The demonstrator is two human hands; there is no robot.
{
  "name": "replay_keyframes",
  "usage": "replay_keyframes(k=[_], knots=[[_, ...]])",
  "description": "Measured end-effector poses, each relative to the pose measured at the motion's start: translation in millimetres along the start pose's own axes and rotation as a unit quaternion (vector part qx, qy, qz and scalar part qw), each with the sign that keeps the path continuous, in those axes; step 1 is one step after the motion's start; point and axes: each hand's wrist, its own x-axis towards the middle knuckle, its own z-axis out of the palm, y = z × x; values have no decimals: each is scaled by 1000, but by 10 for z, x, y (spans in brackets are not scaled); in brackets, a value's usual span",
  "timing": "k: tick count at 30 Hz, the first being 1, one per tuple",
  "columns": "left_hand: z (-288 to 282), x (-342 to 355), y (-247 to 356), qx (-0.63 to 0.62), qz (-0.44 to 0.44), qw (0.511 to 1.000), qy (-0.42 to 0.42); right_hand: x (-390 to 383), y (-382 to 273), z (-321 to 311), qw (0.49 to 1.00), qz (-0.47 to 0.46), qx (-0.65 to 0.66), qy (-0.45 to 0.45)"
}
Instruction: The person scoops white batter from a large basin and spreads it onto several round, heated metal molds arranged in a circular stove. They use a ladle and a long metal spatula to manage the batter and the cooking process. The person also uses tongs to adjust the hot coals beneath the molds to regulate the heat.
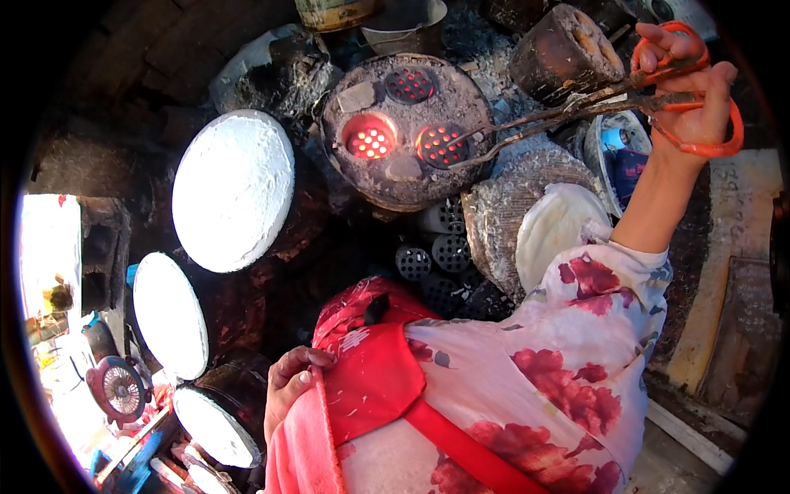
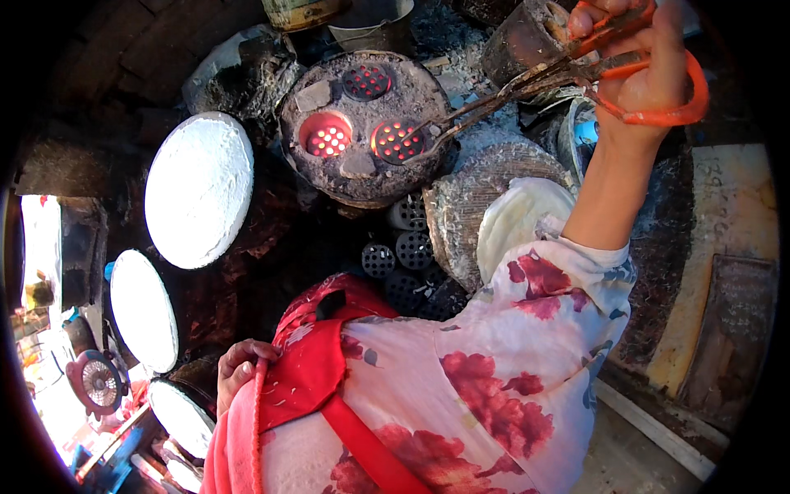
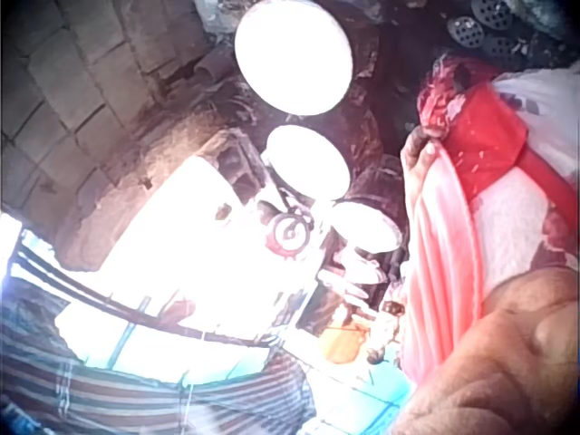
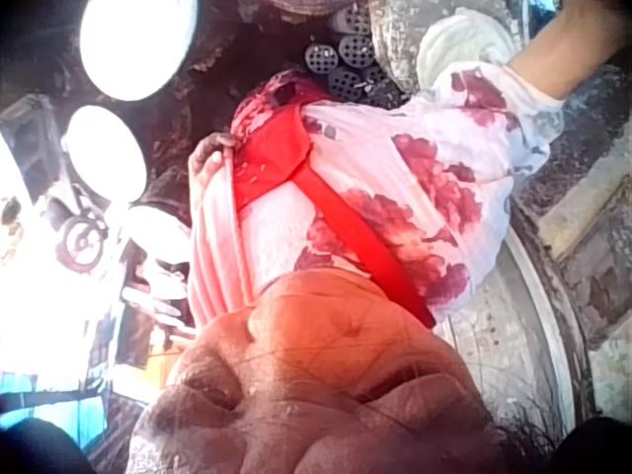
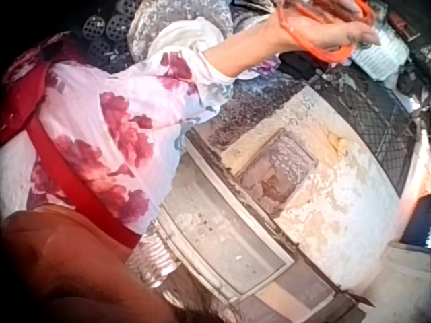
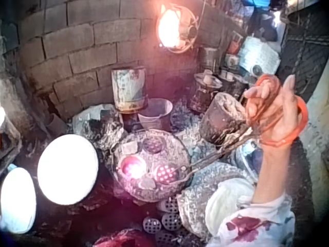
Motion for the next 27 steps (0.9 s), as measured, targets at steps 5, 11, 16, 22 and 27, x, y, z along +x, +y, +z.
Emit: replay_keyframes(k=[5, 11, 16, 22, 27], knots=[[16, 14, -6, -3, 8, 1000, -7, 13, -29, -106, 999, -15, 20, -24], [28, 40, 5, 3, 6, 1000, -22, -33, 204, 136, 998, -11, -8, 55], [46, 64, 3, -6, -10, 1000, -19, 45, 255, 1102, 986, -29, -57, 154], [91, 4, -52, -3, 6, 1000, 1, -127, 451, 1233, 977, -91, -177, 71], [53, -56, -117, -3, 51, 999, 0, -501, 252, 1515, 955, -97, -275, 56]])
